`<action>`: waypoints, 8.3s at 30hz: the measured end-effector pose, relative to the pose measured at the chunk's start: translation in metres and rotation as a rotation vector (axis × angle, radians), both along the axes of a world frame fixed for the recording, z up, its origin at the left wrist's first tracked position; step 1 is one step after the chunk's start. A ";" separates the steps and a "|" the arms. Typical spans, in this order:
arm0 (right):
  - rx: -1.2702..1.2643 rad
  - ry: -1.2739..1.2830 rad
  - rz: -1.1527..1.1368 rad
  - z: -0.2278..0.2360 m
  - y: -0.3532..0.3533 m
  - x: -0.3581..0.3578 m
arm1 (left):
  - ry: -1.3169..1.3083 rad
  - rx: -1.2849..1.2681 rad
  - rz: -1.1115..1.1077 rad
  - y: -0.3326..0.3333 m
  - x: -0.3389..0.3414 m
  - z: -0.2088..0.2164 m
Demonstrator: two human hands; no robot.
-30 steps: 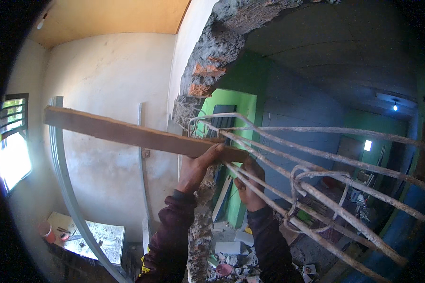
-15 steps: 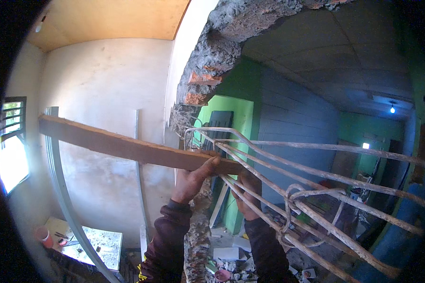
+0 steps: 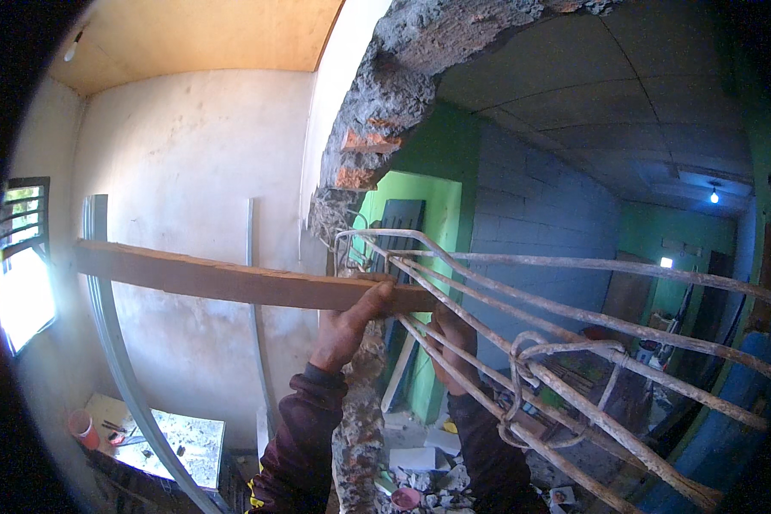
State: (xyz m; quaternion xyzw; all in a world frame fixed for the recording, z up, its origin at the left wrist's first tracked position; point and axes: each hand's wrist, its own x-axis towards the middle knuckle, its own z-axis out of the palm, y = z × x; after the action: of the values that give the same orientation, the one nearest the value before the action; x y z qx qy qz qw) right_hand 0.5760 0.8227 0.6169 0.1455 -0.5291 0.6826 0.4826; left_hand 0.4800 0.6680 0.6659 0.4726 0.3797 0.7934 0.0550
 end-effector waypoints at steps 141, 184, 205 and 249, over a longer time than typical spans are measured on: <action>0.114 0.123 -0.591 -0.057 -0.092 -0.002 | 0.085 0.071 -0.079 0.001 -0.004 -0.008; 0.664 0.148 -1.153 -0.003 -0.076 -0.014 | 0.076 0.114 -0.085 0.011 -0.011 -0.012; 0.733 0.165 -1.236 -0.008 -0.075 -0.017 | 0.162 0.089 -0.017 0.008 -0.012 -0.008; 0.485 -0.069 -0.709 -0.015 -0.079 -0.016 | 0.223 0.102 -0.116 0.007 -0.015 -0.003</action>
State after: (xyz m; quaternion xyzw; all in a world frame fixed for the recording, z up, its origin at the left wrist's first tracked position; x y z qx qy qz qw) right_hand 0.5595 0.7439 0.6024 0.0408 -0.7075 0.3346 0.6211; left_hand 0.4650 0.6748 0.6629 0.5812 0.3146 0.7497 0.0342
